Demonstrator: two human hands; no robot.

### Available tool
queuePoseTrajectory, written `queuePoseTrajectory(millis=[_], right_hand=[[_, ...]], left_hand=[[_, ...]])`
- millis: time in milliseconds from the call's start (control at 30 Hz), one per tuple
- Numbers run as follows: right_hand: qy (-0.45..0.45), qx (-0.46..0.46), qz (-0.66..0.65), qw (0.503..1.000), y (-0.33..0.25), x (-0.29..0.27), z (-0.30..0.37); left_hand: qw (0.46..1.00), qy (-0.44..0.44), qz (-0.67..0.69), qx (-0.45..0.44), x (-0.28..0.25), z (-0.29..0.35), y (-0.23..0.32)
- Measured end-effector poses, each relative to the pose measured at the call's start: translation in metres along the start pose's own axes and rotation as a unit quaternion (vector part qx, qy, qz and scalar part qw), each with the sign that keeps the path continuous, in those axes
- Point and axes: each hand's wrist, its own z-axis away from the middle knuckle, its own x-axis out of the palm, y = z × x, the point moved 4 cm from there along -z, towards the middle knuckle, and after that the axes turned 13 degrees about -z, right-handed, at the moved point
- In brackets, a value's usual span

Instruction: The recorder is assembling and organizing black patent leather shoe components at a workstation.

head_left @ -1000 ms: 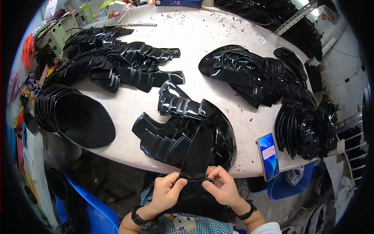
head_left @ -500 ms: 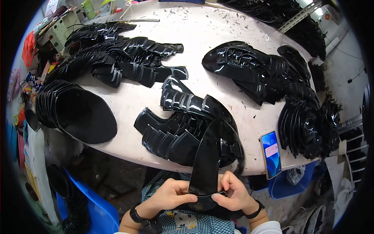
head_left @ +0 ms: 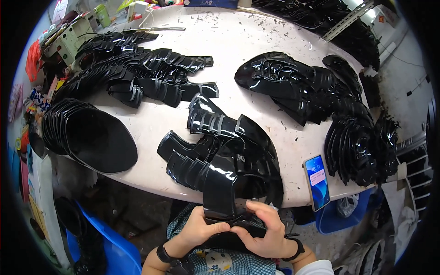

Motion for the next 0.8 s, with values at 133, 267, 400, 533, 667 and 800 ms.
queuePoseTrajectory(millis=[133, 267, 400, 533, 667, 800], right_hand=[[-0.026, 0.162, -0.110, 0.980, 0.013, 0.002, 0.009], [-0.024, 0.120, -0.192, 0.974, 0.012, 0.002, 0.000], [0.044, 0.056, -0.146, 0.987, 0.014, 0.001, -0.005], [0.059, -0.039, -0.014, 0.997, 0.010, -0.002, -0.003], [0.007, 0.082, -0.015, 0.996, 0.017, 0.001, -0.006], [-0.037, 0.111, -0.139, 0.983, 0.015, 0.002, -0.012]], left_hand=[[0.998, 0.042, 0.009, 0.054, 0.001, 0.009, 0.005], [0.998, 0.010, -0.005, 0.067, 0.002, 0.004, 0.001], [0.995, 0.044, -0.044, 0.083, 0.007, 0.006, 0.012], [0.993, 0.023, -0.109, 0.040, 0.001, 0.004, 0.013], [0.991, 0.064, -0.093, 0.074, 0.001, 0.004, 0.010], [0.985, 0.060, -0.135, 0.085, 0.007, 0.006, 0.015]])
